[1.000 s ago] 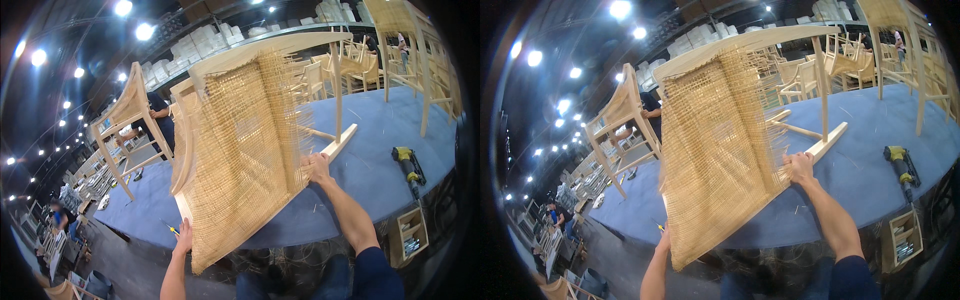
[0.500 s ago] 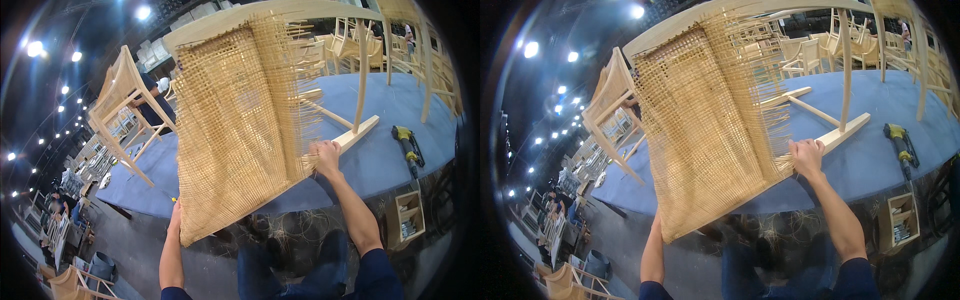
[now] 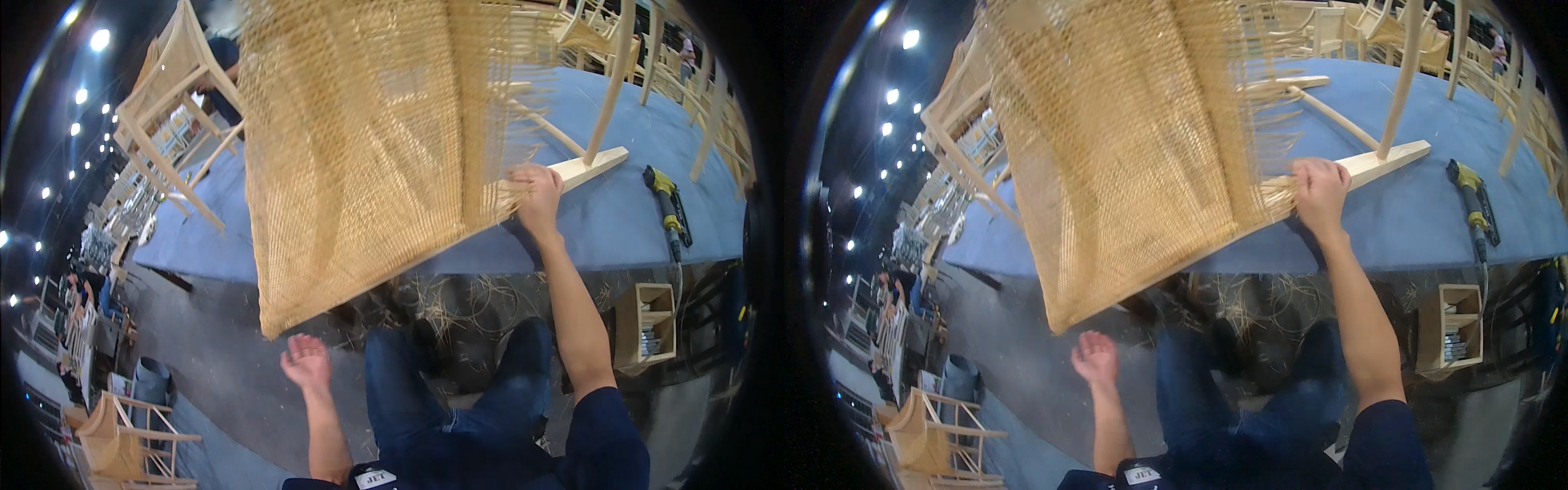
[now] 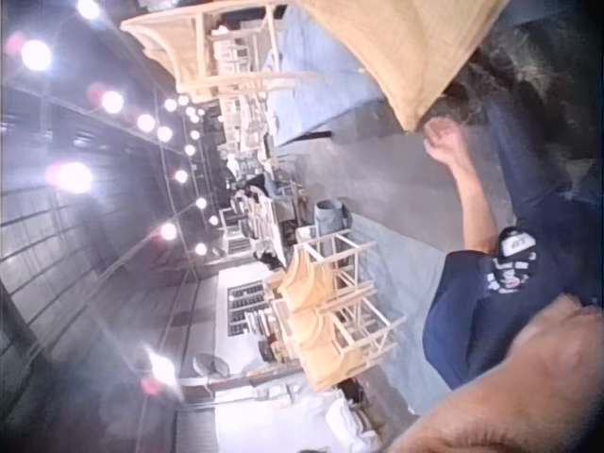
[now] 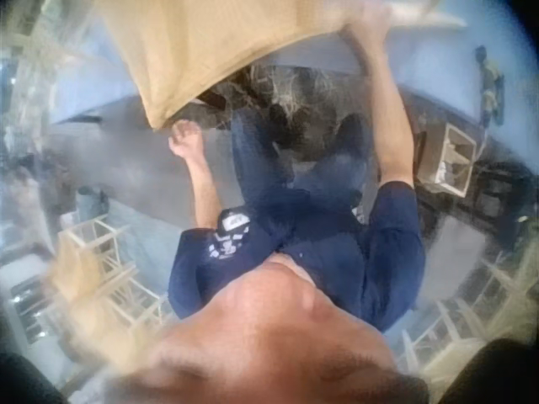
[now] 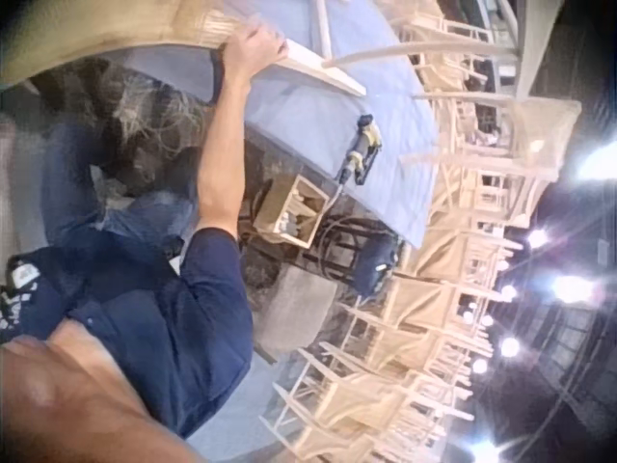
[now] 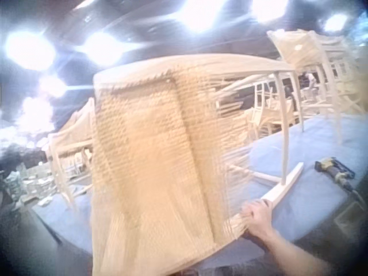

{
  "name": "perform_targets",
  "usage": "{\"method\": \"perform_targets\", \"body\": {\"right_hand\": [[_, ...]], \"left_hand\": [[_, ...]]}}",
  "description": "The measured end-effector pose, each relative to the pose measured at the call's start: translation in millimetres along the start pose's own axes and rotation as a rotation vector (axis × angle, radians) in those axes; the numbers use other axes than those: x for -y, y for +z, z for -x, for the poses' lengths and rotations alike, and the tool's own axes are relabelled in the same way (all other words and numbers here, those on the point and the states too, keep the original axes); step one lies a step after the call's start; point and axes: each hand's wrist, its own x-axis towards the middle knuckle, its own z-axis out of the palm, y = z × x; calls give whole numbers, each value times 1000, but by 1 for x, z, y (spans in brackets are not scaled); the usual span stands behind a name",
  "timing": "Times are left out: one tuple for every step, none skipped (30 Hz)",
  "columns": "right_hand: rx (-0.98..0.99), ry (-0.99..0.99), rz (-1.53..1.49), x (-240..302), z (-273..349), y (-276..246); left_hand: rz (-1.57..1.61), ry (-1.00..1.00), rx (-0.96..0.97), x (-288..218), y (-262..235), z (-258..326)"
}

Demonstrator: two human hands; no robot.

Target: The person attaches a woven cane sheet to the underside of a wooden chair frame. They position the cane, pull it taut, and secure it using a yellow pneumatic staple gun. The person repositions the chair multiple times to access different edges and reloads the staple gun as needed.

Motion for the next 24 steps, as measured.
{"method": "perform_targets", "body": {"right_hand": [[-57,66,-192,0,0,-7],[-116,133,-384,3,-1,-13],[-198,272,-530,21,7,-23],[-339,388,-674,42,21,-28],[-494,493,-807,61,36,-37],[-467,560,-986,77,59,-36],[-436,626,-1162,94,84,-36],[-309,681,-1304,111,107,-29],[-203,724,-1434,128,128,-21],[-216,983,-1536,151,141,-11],[-149,1038,-1561,162,149,-2],[-100,1090,-1574,174,153,7],[-69,1103,-1634,180,152,12],[-38,1116,-1692,184,152,15],[-13,1107,-1710,188,150,19],[12,1098,-1727,191,148,21],[35,1088,-1741,193,145,22],[22,1119,-1727,194,144,26],[11,1141,-1720,196,142,30],[1,1163,-1713,200,142,32],[19,1218,-1738,204,141,34],[37,1254,-1763,204,142,35],[58,1292,-1787,203,143,40],[61,1334,-1797,201,142,38]], "left_hand": [[-35,-88,24,23,-9,9],[-117,-143,-6,46,-10,21],[-139,-212,56,62,-7,33],[-186,-262,146,73,-4,45],[-231,-325,251,89,3,52],[-214,-377,366,100,10,53],[-197,-430,481,110,19,52],[-281,-423,487,123,38,54],[-370,-427,493,136,62,64],[-465,-426,488,142,79,74],[-466,-417,571,148,94,82],[-466,-399,652,151,106,89],[-463,-389,732,153,113,92],[-466,-393,772,156,116,90],[-466,-385,816,156,120,87],[-464,-379,860,157,123,83],[-450,-394,861,160,120,77],[-433,-399,866,162,114,67],[-416,-398,879,160,116,64],[-427,-373,875,159,115,63],[-439,-337,871,155,116,63],[-448,-310,870,155,117,63],[-443,-317,848,155,121,62],[-438,-344,825,160,122,64]]}}
